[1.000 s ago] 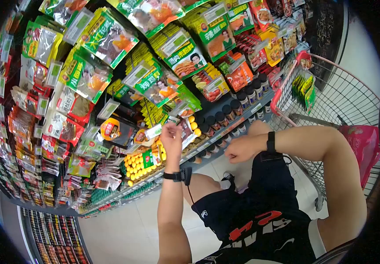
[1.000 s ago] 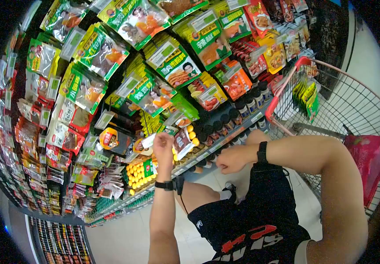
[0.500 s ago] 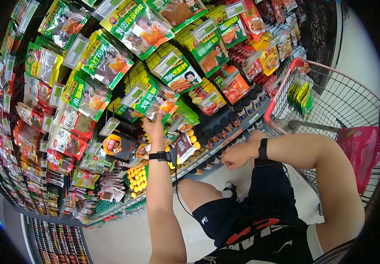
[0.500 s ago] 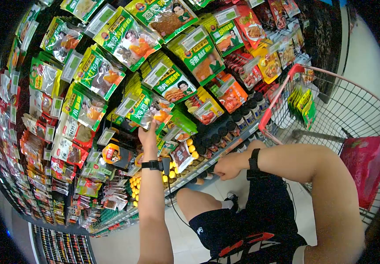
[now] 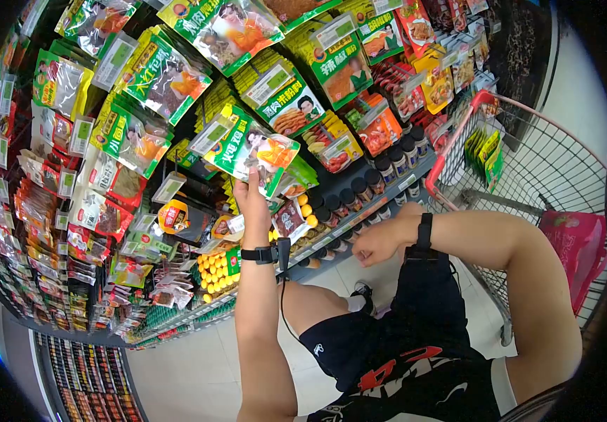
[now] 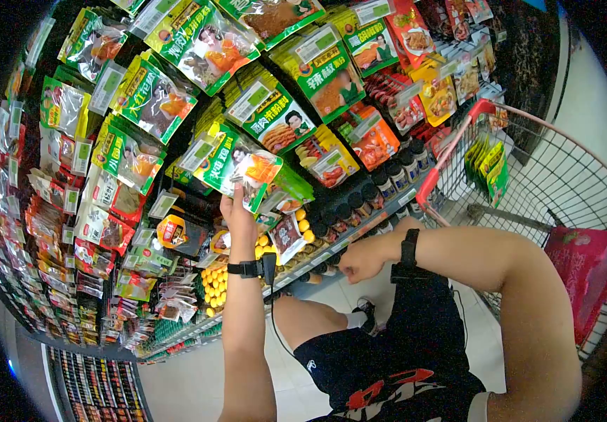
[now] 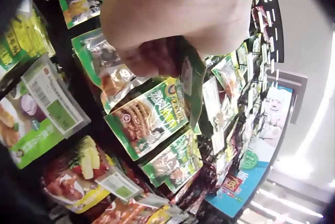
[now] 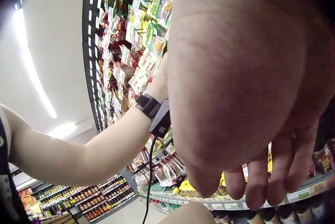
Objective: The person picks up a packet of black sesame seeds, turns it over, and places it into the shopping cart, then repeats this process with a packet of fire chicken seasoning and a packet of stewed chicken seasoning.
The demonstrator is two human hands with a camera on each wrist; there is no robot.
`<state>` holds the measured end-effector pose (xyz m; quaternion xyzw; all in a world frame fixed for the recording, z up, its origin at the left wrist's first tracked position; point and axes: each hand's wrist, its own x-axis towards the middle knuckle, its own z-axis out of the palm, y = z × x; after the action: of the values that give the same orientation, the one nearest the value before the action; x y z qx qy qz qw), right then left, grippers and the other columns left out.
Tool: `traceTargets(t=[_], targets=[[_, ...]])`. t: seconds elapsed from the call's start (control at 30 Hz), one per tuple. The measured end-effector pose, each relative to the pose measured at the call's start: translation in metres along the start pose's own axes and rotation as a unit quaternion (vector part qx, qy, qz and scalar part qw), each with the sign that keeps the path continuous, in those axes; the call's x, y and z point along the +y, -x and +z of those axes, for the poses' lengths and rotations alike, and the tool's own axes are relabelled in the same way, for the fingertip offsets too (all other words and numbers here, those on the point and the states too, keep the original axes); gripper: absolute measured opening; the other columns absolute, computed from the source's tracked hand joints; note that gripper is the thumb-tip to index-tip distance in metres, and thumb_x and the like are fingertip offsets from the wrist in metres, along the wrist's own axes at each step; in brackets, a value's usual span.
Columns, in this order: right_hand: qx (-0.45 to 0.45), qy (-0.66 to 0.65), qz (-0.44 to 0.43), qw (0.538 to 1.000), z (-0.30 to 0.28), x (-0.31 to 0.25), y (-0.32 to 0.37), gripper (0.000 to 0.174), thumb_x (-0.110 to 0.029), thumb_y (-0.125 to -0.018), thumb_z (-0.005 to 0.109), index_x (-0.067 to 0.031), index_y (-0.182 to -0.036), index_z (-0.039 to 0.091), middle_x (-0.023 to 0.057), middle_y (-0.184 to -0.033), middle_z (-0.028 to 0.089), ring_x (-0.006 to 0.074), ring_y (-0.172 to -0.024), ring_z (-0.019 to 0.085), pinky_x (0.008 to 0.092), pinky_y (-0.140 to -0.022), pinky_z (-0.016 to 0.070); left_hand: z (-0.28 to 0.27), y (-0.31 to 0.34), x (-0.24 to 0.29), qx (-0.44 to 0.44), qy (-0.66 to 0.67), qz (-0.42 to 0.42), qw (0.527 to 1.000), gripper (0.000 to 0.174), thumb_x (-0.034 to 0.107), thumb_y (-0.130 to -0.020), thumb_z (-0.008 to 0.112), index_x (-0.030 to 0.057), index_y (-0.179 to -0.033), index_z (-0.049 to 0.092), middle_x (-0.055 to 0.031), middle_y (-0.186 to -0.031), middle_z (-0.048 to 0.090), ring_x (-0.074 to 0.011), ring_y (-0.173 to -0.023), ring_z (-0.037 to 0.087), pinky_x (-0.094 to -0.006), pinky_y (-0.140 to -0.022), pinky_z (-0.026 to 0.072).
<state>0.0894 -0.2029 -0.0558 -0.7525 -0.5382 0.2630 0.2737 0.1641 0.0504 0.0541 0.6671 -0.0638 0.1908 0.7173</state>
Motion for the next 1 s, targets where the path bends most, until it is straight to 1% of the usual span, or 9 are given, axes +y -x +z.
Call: traceTargets(t=[0.17, 0.27, 0.43, 0.57, 0.6, 0.63, 0.7, 0.77, 1.0], targets=[[0.001, -0.017, -0.003, 1.0, 0.001, 0.007, 0.001, 0.032, -0.035, -0.087, 0.063, -0.0041, -0.095, 0.066, 0.0173, -0.087, 0.069, 0.0357, -0.085, 0.065, 0.0463, -0.073, 0.049, 0.002, 0.03, 0.013, -0.002, 0.079, -0.007, 0.997, 0.032, 0.015, -0.1, 0.052, 0.0024, -0.129, 0.049, -0.0085, -0.127, 0.058, -0.0188, -0.111, 0.06, -0.036, -0.09, 0.052], [-0.008, -0.015, 0.011, 1.0, -0.001, 0.01, 0.002, 0.032, -0.035, -0.086, 0.063, -0.0039, -0.094, 0.066, 0.0168, -0.089, 0.069, 0.0348, -0.086, 0.065, 0.046, -0.072, 0.0495, 0.003, 0.054, 0.014, -0.005, 0.076, -0.013, 0.997, 0.033, 0.015, -0.099, 0.053, 0.0027, -0.13, 0.048, -0.0078, -0.126, 0.057, -0.0177, -0.108, 0.059, -0.0341, -0.088, 0.0514], [0.064, -0.006, 0.049, 0.997, -0.018, -0.009, 0.014, 0.039, -0.039, -0.086, 0.064, -0.0034, -0.103, 0.062, 0.0167, -0.09, 0.069, 0.0349, -0.085, 0.066, 0.0446, -0.072, 0.0509, -0.018, 0.095, 0.001, -0.029, -0.017, -0.011, 0.999, 0.031, 0.015, -0.098, 0.055, 0.0026, -0.127, 0.051, -0.0023, -0.113, 0.06, -0.0123, -0.095, 0.057, -0.0301, -0.081, 0.0492], [0.151, -0.058, 0.105, 0.981, -0.027, -0.022, 0.011, 0.051, -0.045, -0.09, 0.063, -0.0016, -0.115, 0.054, 0.0155, -0.093, 0.066, 0.0292, -0.087, 0.066, 0.0411, -0.072, 0.052, -0.025, 0.14, -0.025, 0.017, 0.014, -0.095, 0.995, 0.031, 0.017, -0.098, 0.055, 0.0017, -0.125, 0.053, -0.0041, -0.115, 0.061, -0.0116, -0.097, 0.058, -0.0286, -0.086, 0.0479], [0.173, -0.104, 0.082, 0.976, -0.025, -0.017, 0.007, 0.055, -0.048, -0.09, 0.062, -0.0003, -0.117, 0.052, 0.0162, -0.096, 0.065, 0.0277, -0.087, 0.065, 0.0398, -0.072, 0.0518, -0.017, 0.151, -0.023, -0.003, 0.013, -0.08, 0.997, 0.033, 0.019, -0.099, 0.054, -0.0007, -0.126, 0.053, -0.0067, -0.118, 0.062, -0.013, -0.104, 0.058, -0.029, -0.09, 0.0472], [0.195, -0.15, 0.059, 0.967, -0.022, -0.012, 0.002, 0.06, -0.051, -0.091, 0.061, 0.001, -0.119, 0.05, 0.017, -0.099, 0.064, 0.0262, -0.088, 0.064, 0.0385, -0.072, 0.0517, -0.023, 0.165, -0.039, -0.019, 0.025, -0.126, 0.991, 0.033, 0.019, -0.099, 0.056, -0.0004, -0.125, 0.053, -0.0068, -0.116, 0.064, -0.0135, -0.104, 0.059, -0.0286, -0.09, 0.0474], [0.229, -0.204, -0.012, 0.952, -0.015, -0.003, -0.009, 0.049, -0.04, -0.096, 0.059, 0.0011, -0.121, 0.051, 0.0156, -0.097, 0.063, 0.0199, -0.089, 0.06, 0.0333, -0.076, 0.0493, -0.006, 0.189, -0.042, -0.026, -0.005, -0.109, 0.994, 0.031, 0.017, -0.097, 0.058, 0.0002, -0.123, 0.054, -0.0065, -0.112, 0.065, -0.013, -0.1, 0.061, -0.0278, -0.087, 0.0486], [0.168, -0.245, 0.007, 0.955, -0.018, -0.005, -0.006, 0.053, -0.047, -0.094, 0.058, 0.0027, -0.114, 0.056, 0.0161, -0.087, 0.065, 0.0249, -0.081, 0.064, 0.0366, -0.074, 0.0505, 0.005, 0.212, -0.049, -0.019, -0.007, -0.139, 0.99, 0.031, 0.017, -0.096, 0.061, -0.0001, -0.121, 0.056, -0.0059, -0.109, 0.065, -0.0123, -0.097, 0.061, -0.0274, -0.085, 0.0492], [0.137, -0.202, -0.007, 0.97, -0.008, 0.0, -0.003, 0.041, -0.037, -0.099, 0.052, 0.0034, -0.107, 0.057, 0.0167, -0.081, 0.061, 0.0223, -0.073, 0.058, 0.0374, -0.068, 0.0478, 0.014, 0.249, -0.068, 0.067, 0.098, -0.197, 0.973, 0.03, 0.017, -0.093, 0.066, -0.0005, -0.116, 0.057, -0.005, -0.107, 0.064, -0.0117, -0.095, 0.061, -0.0278, -0.084, 0.0497]])
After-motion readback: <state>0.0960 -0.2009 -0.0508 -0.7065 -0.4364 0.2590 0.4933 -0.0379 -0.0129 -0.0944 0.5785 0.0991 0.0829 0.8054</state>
